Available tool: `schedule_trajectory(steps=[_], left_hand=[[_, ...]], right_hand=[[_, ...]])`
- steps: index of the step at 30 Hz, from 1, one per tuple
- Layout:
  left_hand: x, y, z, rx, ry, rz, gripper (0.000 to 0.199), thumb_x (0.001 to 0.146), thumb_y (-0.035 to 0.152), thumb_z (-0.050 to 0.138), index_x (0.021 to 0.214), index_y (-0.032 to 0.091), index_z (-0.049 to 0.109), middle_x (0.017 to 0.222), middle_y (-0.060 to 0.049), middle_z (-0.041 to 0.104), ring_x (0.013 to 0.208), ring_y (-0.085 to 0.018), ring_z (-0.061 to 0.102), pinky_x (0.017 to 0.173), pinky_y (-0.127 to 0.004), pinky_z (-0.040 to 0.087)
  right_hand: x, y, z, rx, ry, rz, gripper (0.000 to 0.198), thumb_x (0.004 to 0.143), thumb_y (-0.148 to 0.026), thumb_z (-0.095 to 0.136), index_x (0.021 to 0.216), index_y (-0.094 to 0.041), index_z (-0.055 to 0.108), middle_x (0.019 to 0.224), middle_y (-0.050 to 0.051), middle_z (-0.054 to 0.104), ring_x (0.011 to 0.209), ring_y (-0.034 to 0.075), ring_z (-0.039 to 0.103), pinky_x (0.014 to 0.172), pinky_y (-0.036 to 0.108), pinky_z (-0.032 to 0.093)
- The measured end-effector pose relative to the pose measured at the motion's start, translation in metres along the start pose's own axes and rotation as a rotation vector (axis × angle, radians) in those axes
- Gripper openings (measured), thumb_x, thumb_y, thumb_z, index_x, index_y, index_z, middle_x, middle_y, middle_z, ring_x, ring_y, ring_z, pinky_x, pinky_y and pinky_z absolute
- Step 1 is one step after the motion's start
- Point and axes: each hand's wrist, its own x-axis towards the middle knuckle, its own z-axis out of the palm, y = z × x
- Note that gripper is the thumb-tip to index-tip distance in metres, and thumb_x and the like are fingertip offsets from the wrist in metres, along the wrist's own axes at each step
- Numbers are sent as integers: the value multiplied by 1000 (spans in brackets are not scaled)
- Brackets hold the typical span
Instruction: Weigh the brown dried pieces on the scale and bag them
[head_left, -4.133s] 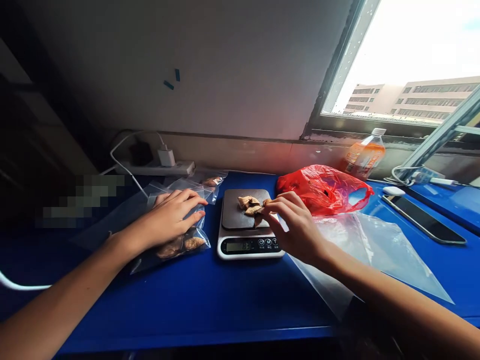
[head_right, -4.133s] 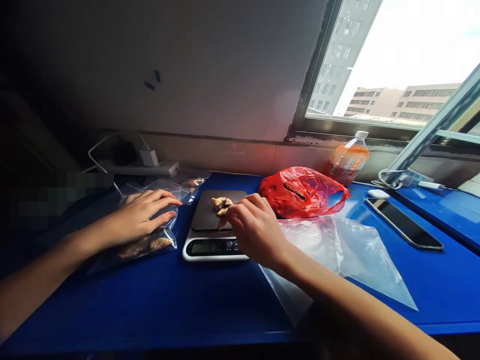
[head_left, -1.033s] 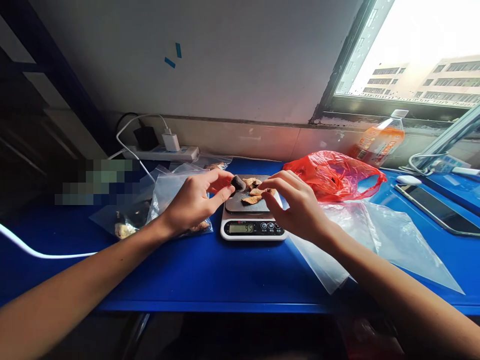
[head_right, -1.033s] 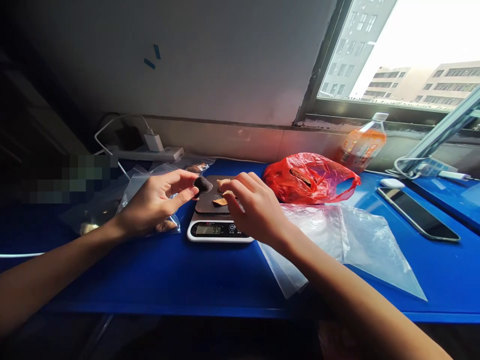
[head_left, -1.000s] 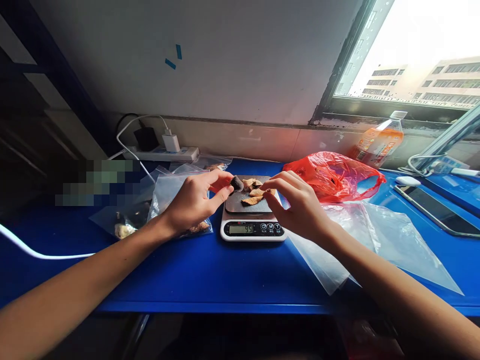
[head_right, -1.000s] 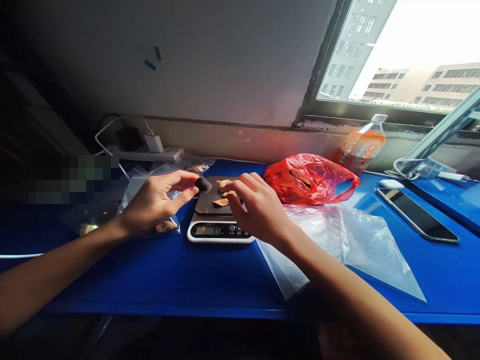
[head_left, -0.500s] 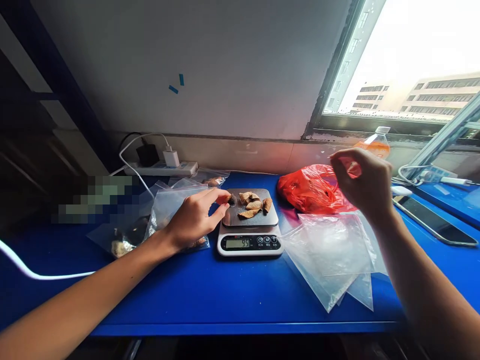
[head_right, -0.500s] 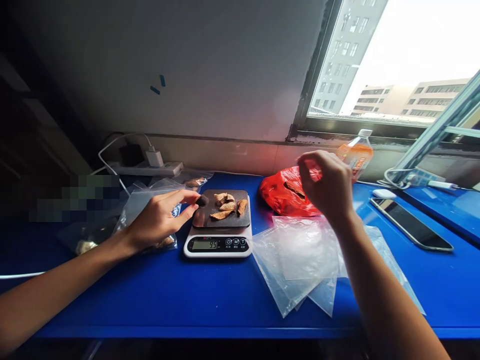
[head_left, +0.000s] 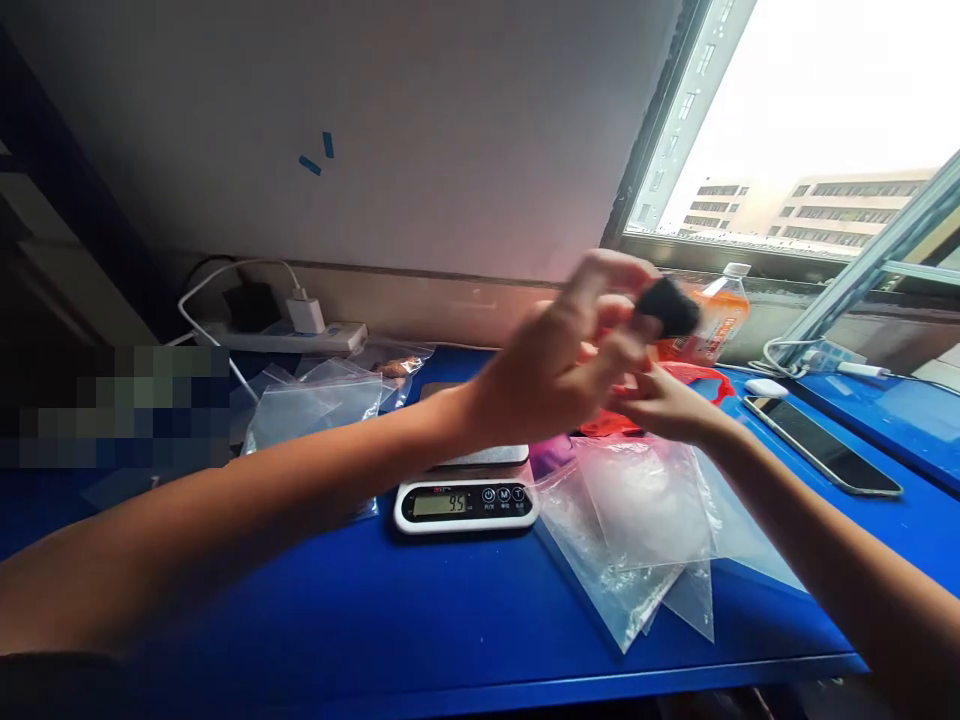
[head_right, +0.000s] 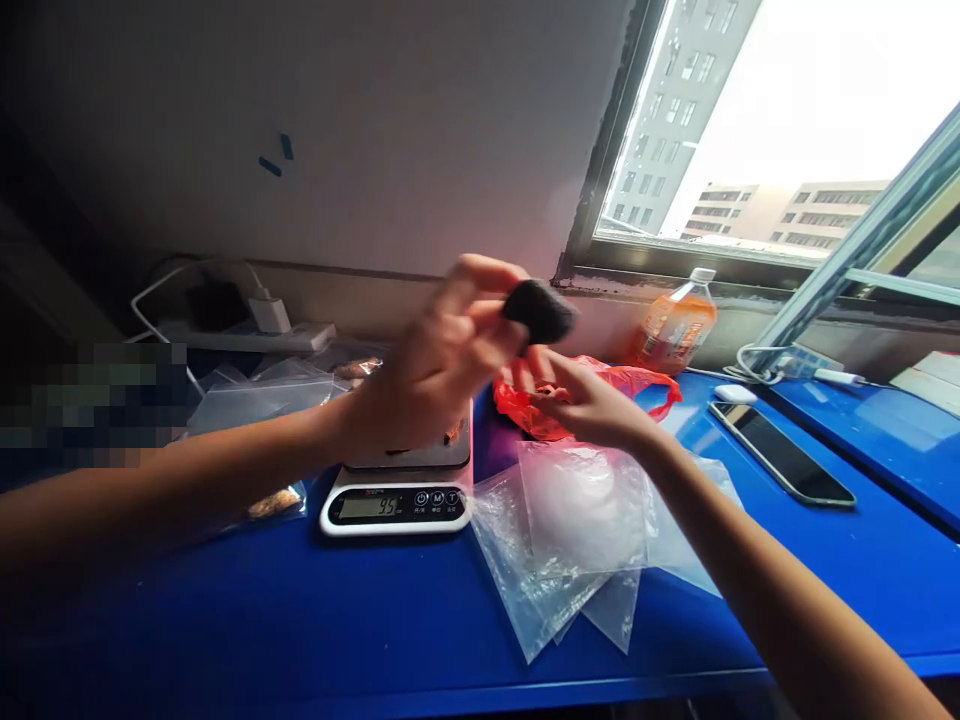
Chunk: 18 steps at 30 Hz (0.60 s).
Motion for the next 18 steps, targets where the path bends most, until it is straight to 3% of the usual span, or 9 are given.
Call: schedule_trajectory(steps=[2, 4, 6, 9, 12, 15, 16, 18], left_hand=[[28, -5, 28, -63, -128, -23, 20, 100, 19, 41, 120, 21, 42, 97, -2, 71, 81, -12, 69, 77, -28, 59], [51, -16, 45, -28, -281, -34, 14, 100, 20, 41, 112, 18, 47, 91, -3, 69, 85, -15, 69, 80, -32, 59], [69, -29, 49, -21, -359, -69, 11, 100, 21, 42, 107, 16, 49, 89, -5, 68, 88, -17, 68, 81, -34, 57], [83, -45, 39, -28, -415, -144, 16, 101, 22, 37, 111, 14, 46, 97, -8, 69, 88, -15, 67, 77, -30, 54], [84, -56, 29, 179, -570, -132, 16, 99, 22, 42, 107, 13, 52, 103, -8, 69, 87, -14, 65, 74, -25, 50], [80, -71, 28, 633, -694, -91, 16, 91, 23, 53, 104, 17, 60, 103, -6, 70, 85, -16, 64, 69, -25, 46], [79, -76, 29, 780, -703, -89, 19, 89, 23, 55, 106, 19, 62, 102, -6, 71, 83, -18, 65, 67, -26, 45], [78, -86, 33, 980, -701, -99, 25, 87, 23, 56, 110, 22, 65, 100, -8, 71, 81, -21, 66, 65, -29, 44]], right_hand=[[-8, -14, 17, -220, 109, -43, 43, 87, -18, 48, 129, -23, 58, 119, 12, 69, 113, 28, 65, 93, 44, 56], [-24, -21, 28, -367, 101, -121, 48, 84, -6, 40, 125, -21, 60, 123, 12, 68, 116, 27, 64, 98, 44, 53], [-45, -21, 29, -385, 95, -169, 52, 83, -1, 36, 126, -20, 59, 123, 10, 69, 113, 22, 67, 94, 39, 56], [-75, -8, 11, -349, 287, -120, 36, 90, -8, 40, 115, -20, 62, 104, 8, 75, 91, 17, 73, 78, 30, 58], [-79, 12, -15, -340, 464, 15, 16, 89, -22, 52, 94, -20, 67, 84, 6, 75, 74, 17, 71, 69, 29, 56], [-52, 31, -32, -323, 549, 266, 22, 88, -30, 52, 92, -18, 70, 84, 8, 75, 75, 20, 71, 67, 30, 53], [-39, 36, -34, -361, 514, 353, 24, 88, -29, 50, 92, -18, 71, 85, 9, 75, 75, 20, 70, 67, 30, 52], [-14, 44, -33, -537, 276, 481, 26, 87, -28, 49, 89, -17, 72, 86, 11, 75, 76, 21, 69, 67, 30, 49]])
